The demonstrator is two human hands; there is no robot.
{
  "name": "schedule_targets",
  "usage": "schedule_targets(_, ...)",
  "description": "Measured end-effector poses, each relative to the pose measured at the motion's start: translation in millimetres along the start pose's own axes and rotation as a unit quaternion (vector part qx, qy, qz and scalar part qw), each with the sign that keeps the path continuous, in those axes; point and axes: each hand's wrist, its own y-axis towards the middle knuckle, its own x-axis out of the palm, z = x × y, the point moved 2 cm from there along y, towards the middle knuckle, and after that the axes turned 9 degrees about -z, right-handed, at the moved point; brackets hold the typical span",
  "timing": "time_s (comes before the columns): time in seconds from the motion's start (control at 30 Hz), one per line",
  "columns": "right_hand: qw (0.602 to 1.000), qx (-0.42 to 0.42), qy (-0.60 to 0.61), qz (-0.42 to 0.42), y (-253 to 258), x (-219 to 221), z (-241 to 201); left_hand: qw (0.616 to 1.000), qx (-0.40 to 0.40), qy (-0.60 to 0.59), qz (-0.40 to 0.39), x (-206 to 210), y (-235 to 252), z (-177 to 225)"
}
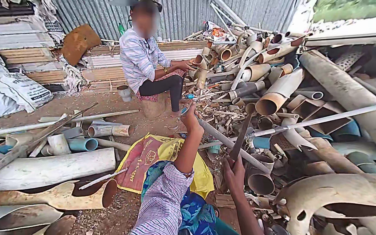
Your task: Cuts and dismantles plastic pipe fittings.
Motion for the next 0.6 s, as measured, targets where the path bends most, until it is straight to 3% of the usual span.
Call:
schedule_targets(0.1,0.995,-0.07,0.051,0.042,0.8,-21.7,-29.9,1.0,-0.001,0.014,-0.002,-1.3,0.7,-1.5)
schedule_targets(0.2,0.978,0.018,0.207,-0.004,0.8,-40.1,-50.0,0.999,0.005,0.045,-0.013,-4.1,5.6,-3.6)
schedule_targets(0.33,0.892,0.175,0.412,-0.063,-1.4,-51.8,-40.6,0.997,0.018,0.069,-0.036,-7.0,9.1,-7.9)
schedule_targets(0.4,0.861,0.209,0.457,-0.076,-0.7,-53.8,-30.8,0.998,0.019,0.056,-0.036,-4.5,9.8,-8.9)
schedule_targets(0.6,0.818,0.233,0.523,-0.055,18.4,-52.1,-14.6,0.997,0.024,0.054,-0.048,1.0,11.3,-12.5)
